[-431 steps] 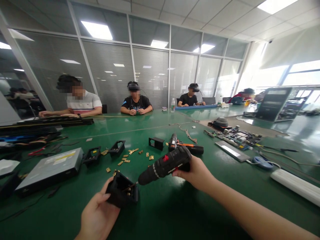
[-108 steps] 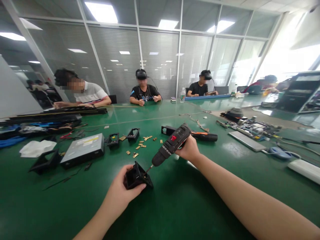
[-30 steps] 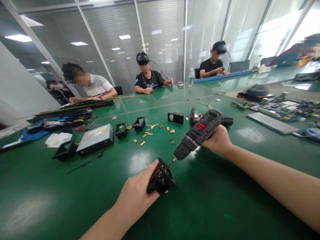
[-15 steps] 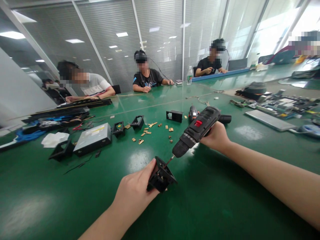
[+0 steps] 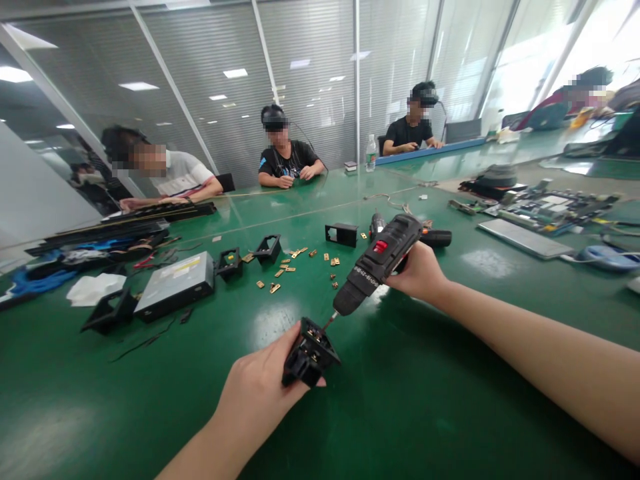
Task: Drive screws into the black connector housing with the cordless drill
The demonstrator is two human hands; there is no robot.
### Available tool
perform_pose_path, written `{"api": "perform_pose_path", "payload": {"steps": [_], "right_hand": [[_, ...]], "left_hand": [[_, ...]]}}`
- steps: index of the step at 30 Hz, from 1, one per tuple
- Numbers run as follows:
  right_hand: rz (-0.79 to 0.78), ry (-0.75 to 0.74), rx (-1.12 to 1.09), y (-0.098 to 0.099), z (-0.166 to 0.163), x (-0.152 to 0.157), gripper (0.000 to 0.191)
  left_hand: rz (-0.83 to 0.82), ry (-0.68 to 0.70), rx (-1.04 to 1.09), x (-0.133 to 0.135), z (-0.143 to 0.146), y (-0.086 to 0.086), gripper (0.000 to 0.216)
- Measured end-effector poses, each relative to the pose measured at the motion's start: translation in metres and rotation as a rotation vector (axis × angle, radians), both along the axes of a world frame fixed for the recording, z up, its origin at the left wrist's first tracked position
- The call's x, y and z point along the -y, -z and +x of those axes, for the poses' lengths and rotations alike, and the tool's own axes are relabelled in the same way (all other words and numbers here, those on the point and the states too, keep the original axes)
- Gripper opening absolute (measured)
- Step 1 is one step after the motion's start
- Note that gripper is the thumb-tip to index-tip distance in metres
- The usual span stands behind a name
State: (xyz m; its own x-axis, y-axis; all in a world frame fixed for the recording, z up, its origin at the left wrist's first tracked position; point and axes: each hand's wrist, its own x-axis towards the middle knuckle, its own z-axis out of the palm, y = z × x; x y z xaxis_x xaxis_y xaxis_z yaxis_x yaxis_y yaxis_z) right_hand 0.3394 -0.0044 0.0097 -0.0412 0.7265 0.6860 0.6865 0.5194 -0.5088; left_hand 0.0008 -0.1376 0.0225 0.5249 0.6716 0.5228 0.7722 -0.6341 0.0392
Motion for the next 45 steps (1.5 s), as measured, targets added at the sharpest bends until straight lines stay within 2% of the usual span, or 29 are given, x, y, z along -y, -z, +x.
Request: {"api": "perform_pose_path", "payload": {"steps": [7, 12, 16, 20, 25, 38, 45], "right_hand": [[0.021, -0.012, -0.03, 0.0012, -0.0006, -0.0004, 0.03], [0.044, -0.048, -0.059, -0.0012, -0.0026, 0.0004, 0.039], [0.01, -0.055, -0.063, -0.0021, -0.0029, -0.0002, 0.03], [-0.003, -0.042, -0.034, -0.003, -0.0035, -0.0012, 0.035], [-0.043, -0.03, -0.026, -0.0061, -0.0046, -0.0005, 0.031], [-0.091, -0.011, 0.035, -0.0067, -0.004, -0.0031, 0.036], [-0.089, -0.028, 0.042, -0.0071, -0.0035, -0.0032, 0.033]], "left_hand": [[0.009, 0.006, -0.014, -0.0016, 0.0013, -0.002, 0.055], [0.021, 0.015, -0.002, -0.0026, -0.0007, -0.0005, 0.056], [0.03, 0.017, -0.006, -0.003, -0.0011, -0.0009, 0.056], [0.005, 0.009, 0.001, -0.0037, -0.0028, 0.0003, 0.06], [-0.015, 0.021, 0.016, -0.003, -0.0038, 0.0013, 0.068], [-0.015, 0.002, -0.015, 0.0002, -0.0006, 0.0, 0.065], [-0.019, 0.025, 0.026, 0.0003, -0.0004, 0.0013, 0.064]]}}
